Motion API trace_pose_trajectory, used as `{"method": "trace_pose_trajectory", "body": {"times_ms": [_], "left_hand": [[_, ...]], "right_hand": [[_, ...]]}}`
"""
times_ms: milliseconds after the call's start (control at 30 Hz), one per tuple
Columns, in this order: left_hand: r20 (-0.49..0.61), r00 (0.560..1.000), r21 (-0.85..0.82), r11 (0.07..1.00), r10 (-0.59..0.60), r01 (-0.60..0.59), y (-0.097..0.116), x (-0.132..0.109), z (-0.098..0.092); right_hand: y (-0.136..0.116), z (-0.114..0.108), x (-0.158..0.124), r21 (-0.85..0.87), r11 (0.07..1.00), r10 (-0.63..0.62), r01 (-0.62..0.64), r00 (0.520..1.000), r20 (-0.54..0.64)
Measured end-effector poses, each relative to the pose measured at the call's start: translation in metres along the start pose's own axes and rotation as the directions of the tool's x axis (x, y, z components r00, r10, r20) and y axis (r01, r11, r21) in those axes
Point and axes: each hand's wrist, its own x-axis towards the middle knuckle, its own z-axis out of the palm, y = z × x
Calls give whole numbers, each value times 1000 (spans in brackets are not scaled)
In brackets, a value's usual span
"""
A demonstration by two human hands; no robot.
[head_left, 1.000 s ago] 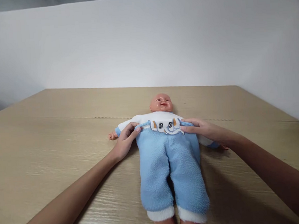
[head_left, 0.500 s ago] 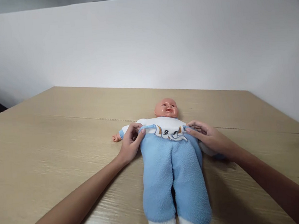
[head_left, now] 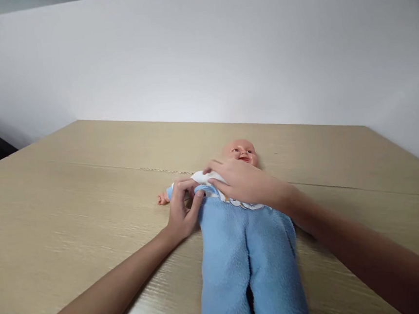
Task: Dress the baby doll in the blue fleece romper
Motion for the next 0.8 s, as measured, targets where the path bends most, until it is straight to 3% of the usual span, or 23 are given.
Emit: {"method": "trace_pose_trajectory", "body": {"times_ms": [100, 200, 300, 400, 467, 600, 700, 800], "left_hand": [[-17, 997, 51, 996, 76, -75, 3, 0, -1], [-16, 998, 31, 998, 54, -53, 5, -1, -3], [2, 999, 10, 999, -52, 52, 5, -5, -4], [9, 988, -4, 988, -153, 153, 3, -11, -4], [19, 987, 7, 987, -161, 161, 2, -14, -4], [7, 1000, 101, 995, -23, 22, 0, -15, -4], [-60, 988, 206, 971, 140, -125, 1, -15, -2], [-133, 956, 214, 949, 263, -231, 3, -17, 3]], "right_hand": [[-1, 15, 49, -70, 986, -132, 151, 965, 225], [1, 35, 82, -56, 974, -190, 218, 929, 319], [1, 50, 96, -60, 968, -207, 243, 914, 349], [0, 48, 91, -97, 968, -196, 230, 942, 274], [2, 39, 81, -82, 980, -168, 183, 972, 163], [11, 17, 55, 197, 979, -20, 42, 994, -110], [17, 7, 41, 431, 902, 45, -14, 997, -63], [20, 7, 33, 512, 857, 66, -59, 998, 4]]}}
